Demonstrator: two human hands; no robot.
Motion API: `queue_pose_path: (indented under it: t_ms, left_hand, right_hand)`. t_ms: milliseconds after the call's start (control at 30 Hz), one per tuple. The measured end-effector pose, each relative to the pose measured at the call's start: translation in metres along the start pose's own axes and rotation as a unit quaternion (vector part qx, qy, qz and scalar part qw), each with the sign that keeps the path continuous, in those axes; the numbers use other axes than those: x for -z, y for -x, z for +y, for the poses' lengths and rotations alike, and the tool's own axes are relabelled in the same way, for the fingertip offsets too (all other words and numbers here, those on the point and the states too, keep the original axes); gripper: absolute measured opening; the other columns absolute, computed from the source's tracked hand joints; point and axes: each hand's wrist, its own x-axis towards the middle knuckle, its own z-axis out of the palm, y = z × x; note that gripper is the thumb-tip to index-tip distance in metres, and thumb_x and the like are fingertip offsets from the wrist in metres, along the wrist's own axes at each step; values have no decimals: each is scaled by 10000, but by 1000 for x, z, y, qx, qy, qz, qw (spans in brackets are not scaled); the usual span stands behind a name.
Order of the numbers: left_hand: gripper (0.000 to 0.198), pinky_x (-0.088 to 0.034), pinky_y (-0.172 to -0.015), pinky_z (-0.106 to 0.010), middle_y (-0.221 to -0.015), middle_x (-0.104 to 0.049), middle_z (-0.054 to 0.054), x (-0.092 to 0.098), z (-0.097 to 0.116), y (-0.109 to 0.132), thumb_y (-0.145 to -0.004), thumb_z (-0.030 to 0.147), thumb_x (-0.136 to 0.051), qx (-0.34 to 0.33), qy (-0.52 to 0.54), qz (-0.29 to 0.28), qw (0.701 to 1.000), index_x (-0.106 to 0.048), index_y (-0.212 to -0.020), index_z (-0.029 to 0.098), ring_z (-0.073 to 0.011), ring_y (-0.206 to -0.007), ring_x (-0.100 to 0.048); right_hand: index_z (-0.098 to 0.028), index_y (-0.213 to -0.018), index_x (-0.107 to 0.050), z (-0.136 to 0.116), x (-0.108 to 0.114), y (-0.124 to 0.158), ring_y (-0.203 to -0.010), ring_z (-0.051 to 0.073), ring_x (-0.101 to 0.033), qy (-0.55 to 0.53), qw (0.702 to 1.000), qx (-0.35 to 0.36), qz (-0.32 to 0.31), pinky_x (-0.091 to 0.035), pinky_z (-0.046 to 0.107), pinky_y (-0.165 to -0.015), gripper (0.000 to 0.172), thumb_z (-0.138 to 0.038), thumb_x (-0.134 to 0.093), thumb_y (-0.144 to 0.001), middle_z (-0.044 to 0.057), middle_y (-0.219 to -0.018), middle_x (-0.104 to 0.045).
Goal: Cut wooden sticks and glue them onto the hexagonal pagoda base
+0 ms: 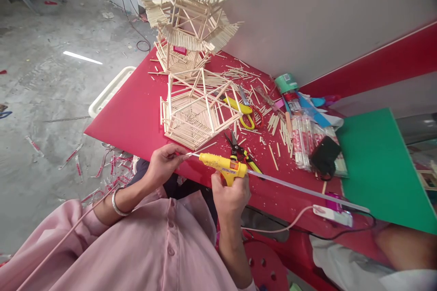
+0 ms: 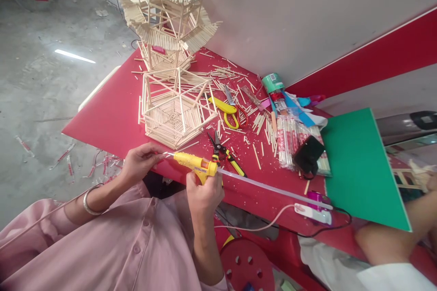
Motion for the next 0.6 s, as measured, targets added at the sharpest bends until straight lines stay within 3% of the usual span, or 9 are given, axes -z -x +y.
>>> queue_pose_path:
  t_ms: [167,300,400,600]
  left_hand:
    - [151,-342,-438,-209,-497,-544,30,0,-2,0,-649,247,-864,37,28,-22,999,-733,-681,177,-84,-443,-437]
    - [261,-331,-406,-200,-470,-564,23,0,0,1,-640,344,-884,78,57,-38,995,-709,-712,164,-83,-407,-466]
    - [304,-291,-378,-191,-439,-567,15,0,4,2,-652,378,-884,96,55,-51,993,-692,-736,158,-77,-373,-456]
    - [357,-231,-341,-179,-447,-562,17,-1,5,-1,-616,410,-894,142,97,-69,983,-676,-740,156,-58,-338,-405]
  right_hand:
    - [-171,-972,-638,-5,3,-2,-844,307,-694,-25,1000,15,7,-552,410,-751,355,-506,-601,-861,154,-875,-695]
    - [-198,-895,-632,-1,14,-2,-753,265,-664,-49,999,-16,-11,-532,374,-714,427,-621,-643,-845,107,-790,-666]
    - [-202,-854,-630,19,25,2,-718,228,-637,-61,996,-57,-26,-517,337,-697,431,-631,-662,-826,78,-770,-659]
    - [-194,-1030,-672,75,35,7,-711,194,-620,-125,976,-96,-150,-508,302,-663,385,-512,-601,-823,39,-829,-677]
